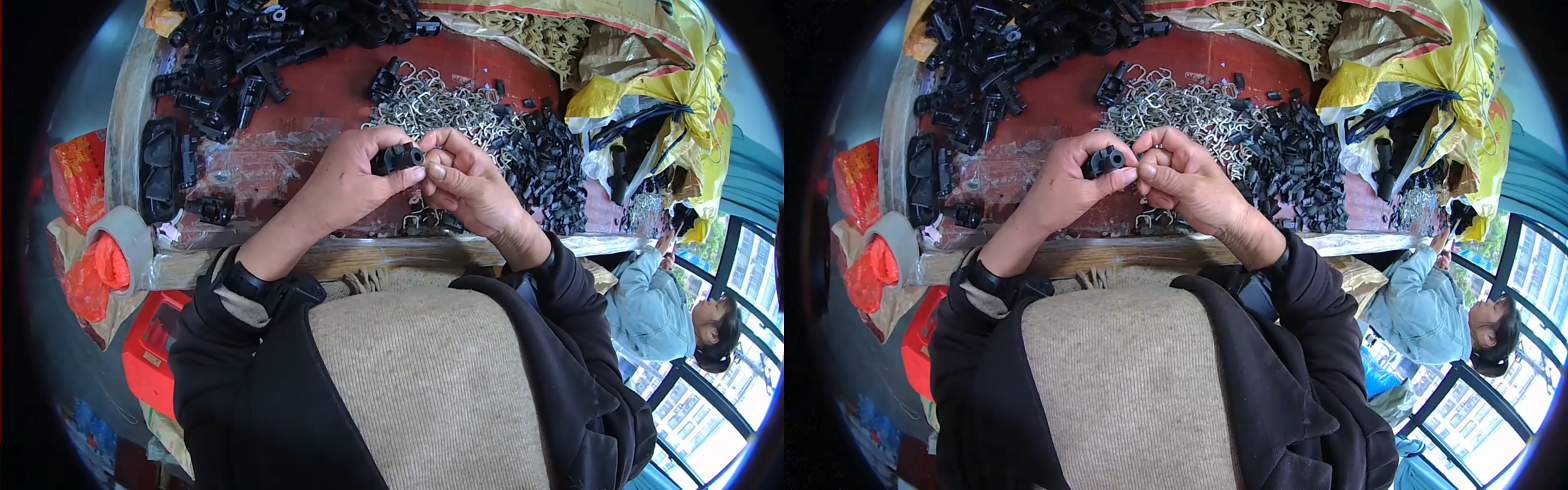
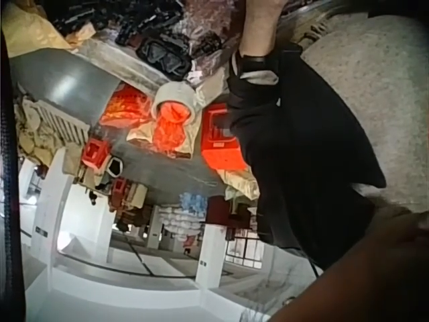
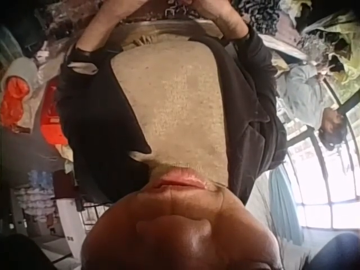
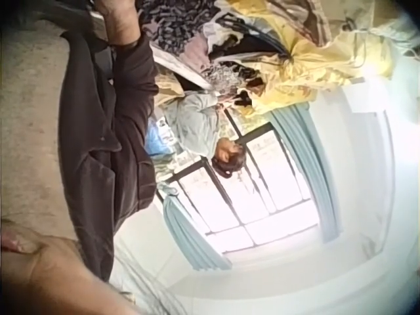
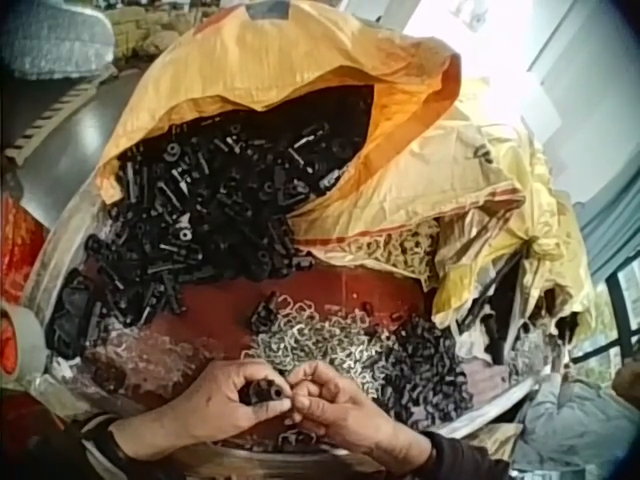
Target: Manually assembling small plastic housings by inserting metal pins and springs at a factory workstation.
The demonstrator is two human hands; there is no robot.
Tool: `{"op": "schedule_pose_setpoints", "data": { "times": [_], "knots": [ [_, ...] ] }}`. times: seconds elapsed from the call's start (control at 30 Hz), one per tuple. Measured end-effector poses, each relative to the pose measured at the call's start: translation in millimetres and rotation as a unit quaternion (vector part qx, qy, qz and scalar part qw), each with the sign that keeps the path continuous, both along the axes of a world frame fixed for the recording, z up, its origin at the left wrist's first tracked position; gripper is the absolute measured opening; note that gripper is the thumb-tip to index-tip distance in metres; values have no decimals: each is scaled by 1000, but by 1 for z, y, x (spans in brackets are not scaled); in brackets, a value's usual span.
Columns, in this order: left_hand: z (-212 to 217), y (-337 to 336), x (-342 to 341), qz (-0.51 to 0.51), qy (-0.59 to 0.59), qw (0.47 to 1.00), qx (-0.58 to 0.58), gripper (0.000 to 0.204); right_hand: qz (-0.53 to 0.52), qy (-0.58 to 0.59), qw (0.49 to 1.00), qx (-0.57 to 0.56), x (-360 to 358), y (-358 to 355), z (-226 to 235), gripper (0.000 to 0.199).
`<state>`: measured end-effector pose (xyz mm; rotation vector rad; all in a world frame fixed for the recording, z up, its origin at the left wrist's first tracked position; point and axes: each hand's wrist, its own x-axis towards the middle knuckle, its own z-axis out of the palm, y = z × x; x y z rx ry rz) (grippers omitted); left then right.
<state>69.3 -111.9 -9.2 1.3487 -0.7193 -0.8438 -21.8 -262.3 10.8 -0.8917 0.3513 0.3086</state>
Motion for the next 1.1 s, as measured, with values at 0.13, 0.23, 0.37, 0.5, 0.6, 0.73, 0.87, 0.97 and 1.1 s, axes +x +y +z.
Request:
{"op": "schedule_pose_setpoints", "data": {
  "times": [0.13,0.23,0.37,0.5,0.6,0.73,0.87,0.97,1.1],
  "knots": [
    [-1,-1,0,2,67,998,-5,10,-6,-9,1000,-3,1,3,1,21],
    [3,-1,0,1,159,987,-14,10,-33,-9,999,-32,2,5,2,18],
    [4,0,1,1,279,960,-15,10,13,-101,971,-215,0,1,0,15],
    [-2,1,2,4,289,957,-8,10,40,-127,913,-386,-1,3,4,11],
    [-3,1,3,-4,319,948,-13,11,45,-224,789,-570,1,4,4,9],
    [-3,2,4,-8,386,922,12,12,36,-303,704,-642,3,5,3,8],
    [-4,2,5,-43,362,931,21,16,40,-274,728,-627,2,2,1,10],
    [-5,2,7,-73,432,898,-31,25,23,-265,736,-622,2,0,3,9],
    [-3,1,5,-63,526,842,-104,27,27,-259,736,-625,2,-3,6,9]
  ]
}}
